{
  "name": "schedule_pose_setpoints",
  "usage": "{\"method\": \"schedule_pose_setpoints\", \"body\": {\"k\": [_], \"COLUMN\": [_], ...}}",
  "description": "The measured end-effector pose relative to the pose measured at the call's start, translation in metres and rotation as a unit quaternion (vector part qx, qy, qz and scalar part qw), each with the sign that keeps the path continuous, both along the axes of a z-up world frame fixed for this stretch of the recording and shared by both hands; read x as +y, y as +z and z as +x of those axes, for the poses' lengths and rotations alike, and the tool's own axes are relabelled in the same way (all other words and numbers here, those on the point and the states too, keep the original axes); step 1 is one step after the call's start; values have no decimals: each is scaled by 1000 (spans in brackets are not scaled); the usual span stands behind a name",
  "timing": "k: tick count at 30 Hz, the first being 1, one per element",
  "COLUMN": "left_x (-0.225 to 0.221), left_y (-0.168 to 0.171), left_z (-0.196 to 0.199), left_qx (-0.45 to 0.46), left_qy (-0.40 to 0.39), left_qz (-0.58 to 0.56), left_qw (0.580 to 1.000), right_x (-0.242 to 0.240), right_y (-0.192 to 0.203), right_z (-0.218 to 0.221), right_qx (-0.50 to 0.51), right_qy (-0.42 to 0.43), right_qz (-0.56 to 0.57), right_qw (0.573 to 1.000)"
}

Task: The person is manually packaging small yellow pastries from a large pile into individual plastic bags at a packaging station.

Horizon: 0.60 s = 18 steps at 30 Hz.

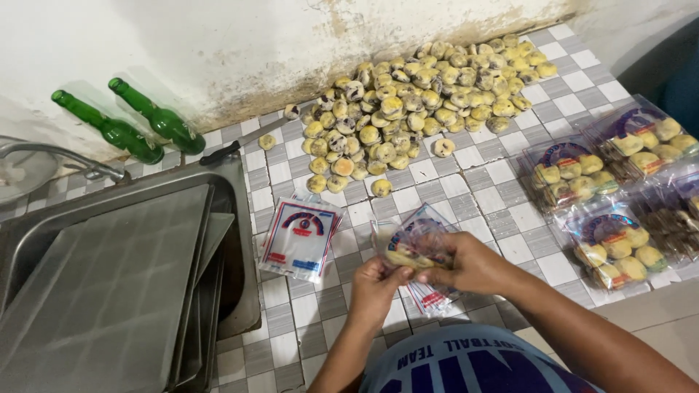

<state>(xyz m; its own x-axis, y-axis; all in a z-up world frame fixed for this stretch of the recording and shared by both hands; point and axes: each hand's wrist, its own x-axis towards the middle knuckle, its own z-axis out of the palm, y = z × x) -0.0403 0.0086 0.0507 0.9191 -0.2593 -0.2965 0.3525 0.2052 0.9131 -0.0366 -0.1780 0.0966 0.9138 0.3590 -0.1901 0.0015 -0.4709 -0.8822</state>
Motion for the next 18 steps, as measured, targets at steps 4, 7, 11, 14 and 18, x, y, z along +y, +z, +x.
{"method": "schedule_pose_setpoints", "body": {"k": [4, 7, 11, 14, 18], "left_x": [-10, -11, -16, -19, -21], "left_y": [-12, 5, 15, 1, 21], "left_z": [8, 11, 13, 14, 14], "left_qx": [-58, -59, -19, -40, -24], "left_qy": [30, 22, -71, -54, -63], "left_qz": [-59, -49, 26, -3, 48], "left_qw": [996, 997, 997, 998, 997], "right_x": [-1, -6, -11, -15, -27], "right_y": [13, 2, 6, 19, 24], "right_z": [1, 2, 3, 3, 2], "right_qx": [104, 83, 103, 138, 83], "right_qy": [-90, -140, -134, -96, -38], "right_qz": [-10, 106, 25, -26, -32], "right_qw": [991, 981, 985, 985, 995]}}
